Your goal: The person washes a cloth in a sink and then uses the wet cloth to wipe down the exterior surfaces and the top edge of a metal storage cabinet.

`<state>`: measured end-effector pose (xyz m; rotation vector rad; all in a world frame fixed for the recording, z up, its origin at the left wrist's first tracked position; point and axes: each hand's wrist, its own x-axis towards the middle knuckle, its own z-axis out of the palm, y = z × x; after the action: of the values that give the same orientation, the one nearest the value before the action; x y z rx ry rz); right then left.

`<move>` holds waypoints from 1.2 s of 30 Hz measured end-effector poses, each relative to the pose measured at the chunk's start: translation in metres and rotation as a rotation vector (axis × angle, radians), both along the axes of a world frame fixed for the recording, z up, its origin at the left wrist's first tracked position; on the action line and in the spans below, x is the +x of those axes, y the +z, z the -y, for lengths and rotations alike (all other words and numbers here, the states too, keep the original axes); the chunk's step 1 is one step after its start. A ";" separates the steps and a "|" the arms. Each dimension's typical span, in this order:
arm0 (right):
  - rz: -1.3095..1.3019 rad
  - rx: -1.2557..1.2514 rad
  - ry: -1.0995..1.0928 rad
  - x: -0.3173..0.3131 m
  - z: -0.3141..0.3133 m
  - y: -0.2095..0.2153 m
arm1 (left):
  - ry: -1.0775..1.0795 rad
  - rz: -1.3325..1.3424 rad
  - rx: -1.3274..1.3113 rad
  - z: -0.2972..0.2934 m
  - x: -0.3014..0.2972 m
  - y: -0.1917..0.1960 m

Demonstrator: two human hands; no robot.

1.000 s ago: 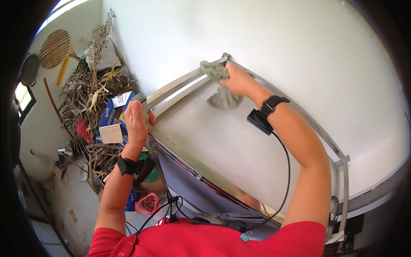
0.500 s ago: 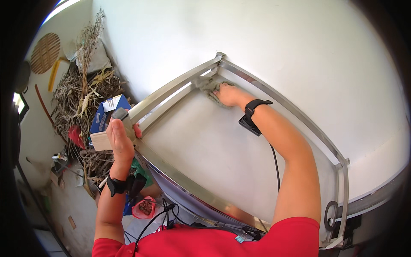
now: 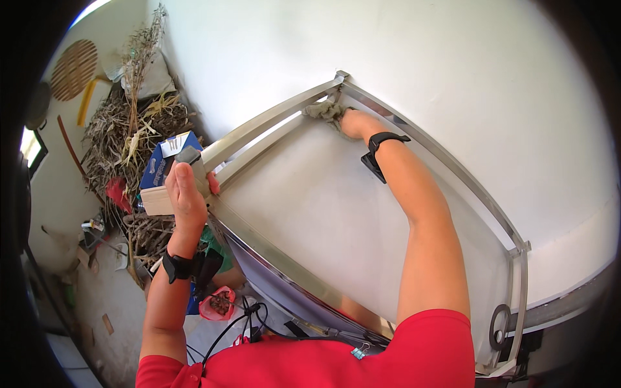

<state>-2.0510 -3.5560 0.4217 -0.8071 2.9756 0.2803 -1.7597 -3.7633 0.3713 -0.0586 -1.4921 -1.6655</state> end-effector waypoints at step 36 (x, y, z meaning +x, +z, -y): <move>0.189 -0.121 0.080 0.030 -0.037 0.020 | 0.089 0.028 -0.036 0.001 0.002 -0.004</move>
<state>-2.0212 -3.5187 0.4421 -0.9102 2.8097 0.0252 -1.7581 -3.7639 0.3673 0.0116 -1.5241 -1.5745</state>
